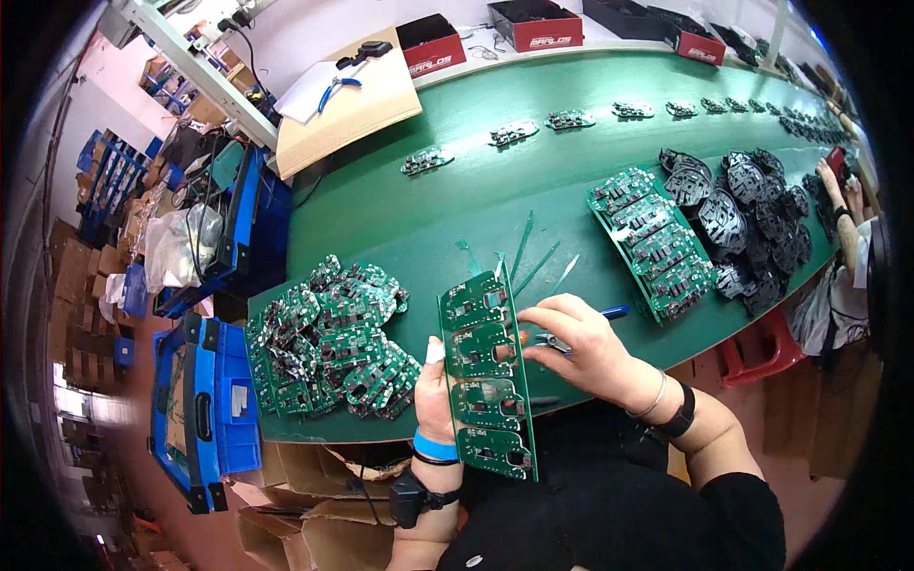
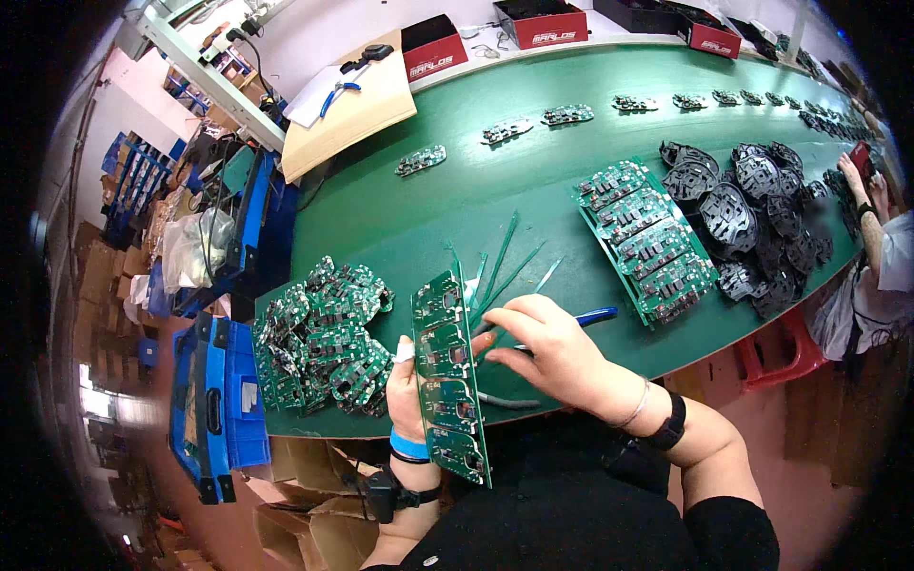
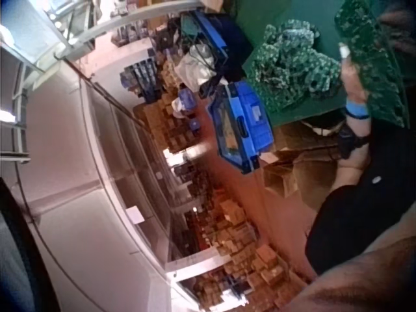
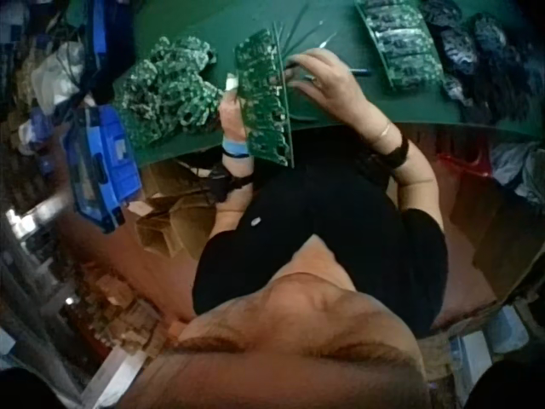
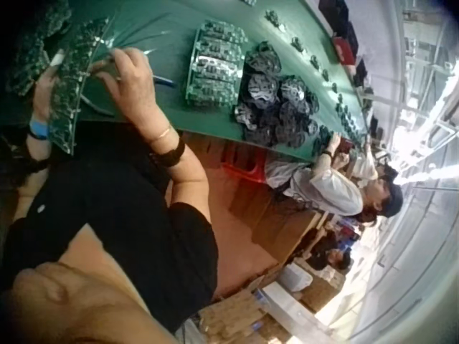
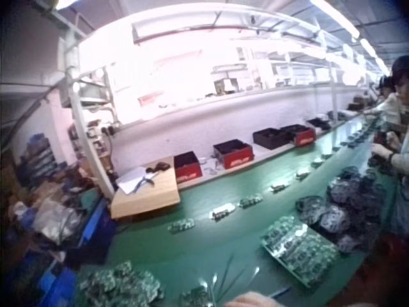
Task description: Cutting components and assembling printed circuit boards at a workstation.
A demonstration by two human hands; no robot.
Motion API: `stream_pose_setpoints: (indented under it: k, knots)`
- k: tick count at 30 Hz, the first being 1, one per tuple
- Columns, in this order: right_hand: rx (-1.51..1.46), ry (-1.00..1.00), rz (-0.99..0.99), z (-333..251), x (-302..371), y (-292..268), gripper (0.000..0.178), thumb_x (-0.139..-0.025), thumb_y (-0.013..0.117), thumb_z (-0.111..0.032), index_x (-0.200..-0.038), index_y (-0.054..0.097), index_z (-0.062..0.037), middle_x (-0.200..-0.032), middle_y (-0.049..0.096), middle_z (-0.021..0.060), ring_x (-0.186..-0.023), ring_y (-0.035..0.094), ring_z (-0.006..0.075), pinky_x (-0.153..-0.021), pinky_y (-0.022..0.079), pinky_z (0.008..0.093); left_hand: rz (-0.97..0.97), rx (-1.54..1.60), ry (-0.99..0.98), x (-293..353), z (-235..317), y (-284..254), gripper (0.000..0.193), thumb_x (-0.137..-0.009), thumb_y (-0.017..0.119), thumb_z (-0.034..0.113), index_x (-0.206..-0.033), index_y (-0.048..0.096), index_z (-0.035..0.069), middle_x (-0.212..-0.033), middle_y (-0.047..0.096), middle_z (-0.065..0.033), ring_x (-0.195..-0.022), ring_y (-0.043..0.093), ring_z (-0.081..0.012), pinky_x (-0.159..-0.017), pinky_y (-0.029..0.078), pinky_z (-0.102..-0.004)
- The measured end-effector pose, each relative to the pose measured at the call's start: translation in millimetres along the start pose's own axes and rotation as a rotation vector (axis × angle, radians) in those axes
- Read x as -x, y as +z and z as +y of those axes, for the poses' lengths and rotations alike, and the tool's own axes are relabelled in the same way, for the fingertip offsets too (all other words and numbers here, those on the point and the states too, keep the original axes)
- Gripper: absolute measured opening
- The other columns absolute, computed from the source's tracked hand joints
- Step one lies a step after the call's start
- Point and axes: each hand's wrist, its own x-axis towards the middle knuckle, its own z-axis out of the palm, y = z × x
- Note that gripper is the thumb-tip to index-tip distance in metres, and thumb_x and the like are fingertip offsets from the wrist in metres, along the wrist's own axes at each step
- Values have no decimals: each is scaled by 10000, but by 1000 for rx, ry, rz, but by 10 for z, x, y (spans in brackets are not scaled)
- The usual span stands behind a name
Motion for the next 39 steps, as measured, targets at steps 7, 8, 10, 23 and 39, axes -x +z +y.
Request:
stream_pose_setpoints:
  k: [7, 8, 10, 23, 39]
  knots:
    - [-75, 83, -152, 90, -323, -93, 61, -709, 635, -47, -765, 634, -24, -708, 585, 135, -701, 585, 316, -633, 473, 369, 276, -58, 110, 157, 103, 245, 641, -929, 283, 498, -1285, 392, -24, -1254, 433, -298, -938, 589, -344, -782, 519, -427]
    - [42, 90, -155, 152, -384, -119, 69, -696, 634, -48, -761, 636, -26, -700, 577, 141, -706, 583, 325, -638, 472, 374, 327, -39, 152, 174, 140, 296, 622, -929, 289, 496, -1291, 397, 2, -1242, 450, -287, -891, 604, -353, -735, 530, -454]
    - [139, 79, -168, 308, -456, -84, 52, -671, 640, -53, -708, 619, -24, -700, 571, 152, -713, 582, 333, -643, 471, 385, 158, -99, 183, 252, 248, 280, 592, -930, 290, 492, -1275, 425, 30, -1190, 508, -252, -875, 611, -349, -696, 536, -480]
    - [538, 112, -415, 626, -530, 125, 70, -652, 654, -52, -667, 593, -21, -703, 583, 157, -716, 584, 347, -653, 478, 402, 27, -194, 395, 430, 559, 168, 611, -928, 293, 503, -1331, 344, 47, -1281, 441, -214, -1083, 515, -368, -871, 460, -521]
    - [616, 198, -450, 420, -582, 53, 222, -823, 513, -133, -652, 584, -11, -666, 592, 187, -668, 604, 349, -624, 491, 420, 232, -234, 455, 357, 499, 255, 549, -935, 323, 462, -1289, 406, 51, -1215, 509, -193, -984, 578, -341, -771, 518, -494]
